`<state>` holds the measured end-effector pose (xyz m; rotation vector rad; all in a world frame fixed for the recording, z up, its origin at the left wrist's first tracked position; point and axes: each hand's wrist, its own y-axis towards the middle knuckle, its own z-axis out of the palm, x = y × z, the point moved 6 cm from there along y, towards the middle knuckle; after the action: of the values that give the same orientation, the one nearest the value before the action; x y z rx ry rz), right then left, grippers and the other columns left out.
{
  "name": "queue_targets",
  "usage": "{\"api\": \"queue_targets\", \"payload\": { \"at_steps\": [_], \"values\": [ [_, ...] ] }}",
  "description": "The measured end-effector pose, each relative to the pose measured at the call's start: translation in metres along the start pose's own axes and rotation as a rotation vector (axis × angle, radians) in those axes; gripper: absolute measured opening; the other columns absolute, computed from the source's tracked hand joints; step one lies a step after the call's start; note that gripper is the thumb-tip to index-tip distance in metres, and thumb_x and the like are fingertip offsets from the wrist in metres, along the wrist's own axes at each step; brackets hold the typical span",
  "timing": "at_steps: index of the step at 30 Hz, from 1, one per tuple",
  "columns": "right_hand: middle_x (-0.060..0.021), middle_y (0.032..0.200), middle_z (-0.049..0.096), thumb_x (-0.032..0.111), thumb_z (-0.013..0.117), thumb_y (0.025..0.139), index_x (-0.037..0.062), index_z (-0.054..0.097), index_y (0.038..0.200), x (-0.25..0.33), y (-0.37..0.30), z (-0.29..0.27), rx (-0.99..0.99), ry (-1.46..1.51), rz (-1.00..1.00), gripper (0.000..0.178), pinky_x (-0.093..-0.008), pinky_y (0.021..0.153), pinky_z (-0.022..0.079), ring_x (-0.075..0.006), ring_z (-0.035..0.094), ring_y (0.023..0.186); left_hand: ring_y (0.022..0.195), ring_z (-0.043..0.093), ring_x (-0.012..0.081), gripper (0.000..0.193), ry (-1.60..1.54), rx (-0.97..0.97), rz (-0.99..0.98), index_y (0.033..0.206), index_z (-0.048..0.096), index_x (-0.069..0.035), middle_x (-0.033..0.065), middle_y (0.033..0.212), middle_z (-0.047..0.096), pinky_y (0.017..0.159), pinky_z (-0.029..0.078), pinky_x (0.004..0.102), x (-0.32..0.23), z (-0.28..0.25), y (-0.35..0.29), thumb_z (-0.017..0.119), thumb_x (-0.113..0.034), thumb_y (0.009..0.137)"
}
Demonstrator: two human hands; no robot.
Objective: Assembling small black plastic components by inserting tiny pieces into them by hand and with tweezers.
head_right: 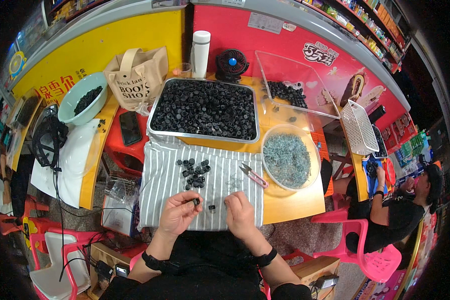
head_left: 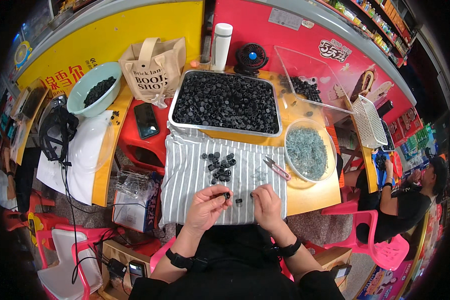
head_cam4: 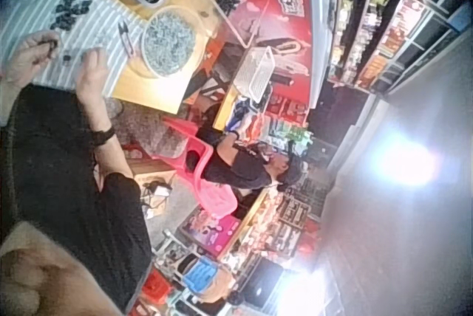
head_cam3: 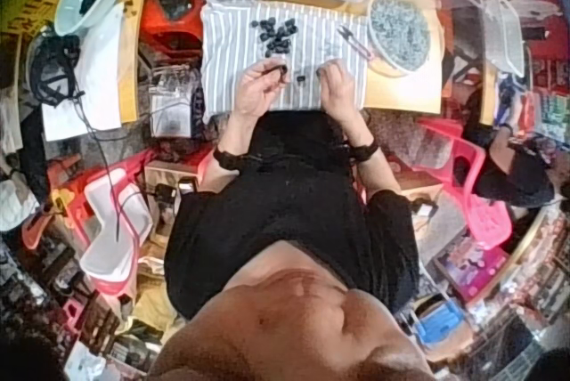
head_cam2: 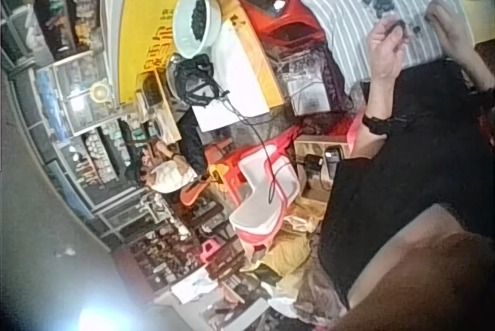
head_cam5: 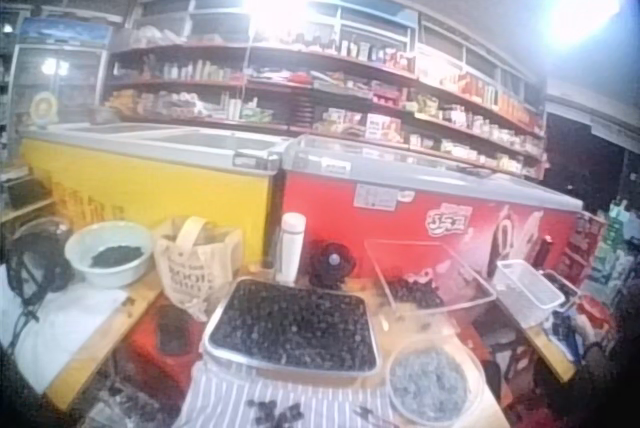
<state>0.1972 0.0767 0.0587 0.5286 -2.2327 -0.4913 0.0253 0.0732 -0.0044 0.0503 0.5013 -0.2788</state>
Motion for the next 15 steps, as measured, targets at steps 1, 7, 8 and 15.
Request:
{"api": "queue_targets", "payload": {
  "at_steps": [1, 7, 8, 15],
  "values": [
    [-0.0177, 0.083, 0.056, -0.009, 0.058, 0.079, -0.0015, 0.058, 0.088, 0.0001, 0.0001, 0.0001, 0.000, 0.000, -0.001, 0.012, -0.0401, 0.061, 0.049, -0.0367, 0.059, 0.071, 0.087, 0.066, 0.0212, 0.024, -0.001, 0.007, 0.002, 0.112, 0.062, 0.005, 0.0164, 0.106, 0.066, 0.081, 0.054, 0.0311, -0.0004, 0.0003, 0.0000, 0.060, 0.003, 0.088],
    [-0.0176, 0.083, 0.056, -0.010, 0.058, 0.078, -0.0014, 0.058, 0.088, -0.0004, -0.0011, 0.0001, -0.014, 0.000, 0.005, 0.013, -0.0411, 0.060, 0.048, -0.0366, 0.059, 0.071, 0.087, 0.066, 0.0208, 0.023, 0.008, 0.005, 0.005, 0.111, 0.063, 0.004, 0.0156, 0.106, 0.066, 0.081, 0.054, 0.0305, -0.0006, 0.0009, -0.0009, 0.061, 0.002, 0.088],
    [-0.0176, 0.083, 0.055, -0.010, 0.058, 0.077, -0.0015, 0.058, 0.088, -0.0001, -0.0023, 0.0004, -0.011, -0.021, -0.016, 0.014, -0.0413, 0.061, 0.048, -0.0365, 0.059, 0.071, 0.087, 0.066, 0.0208, 0.023, 0.007, 0.006, 0.006, 0.111, 0.063, 0.004, 0.0156, 0.106, 0.066, 0.081, 0.054, 0.0305, -0.0003, 0.0011, -0.0009, 0.061, 0.002, 0.088],
    [-0.0158, 0.084, 0.056, -0.008, 0.059, 0.071, -0.0008, 0.061, 0.091, 0.0041, -0.0032, 0.0033, 0.046, -0.119, -0.083, 0.021, -0.0414, 0.063, 0.047, -0.0354, 0.057, 0.074, 0.087, 0.066, 0.0204, 0.022, 0.010, 0.002, 0.009, 0.110, 0.064, 0.003, 0.0147, 0.107, 0.065, 0.081, 0.054, 0.0308, -0.0011, 0.0021, -0.0025, 0.062, 0.002, 0.088]
  ]
}}
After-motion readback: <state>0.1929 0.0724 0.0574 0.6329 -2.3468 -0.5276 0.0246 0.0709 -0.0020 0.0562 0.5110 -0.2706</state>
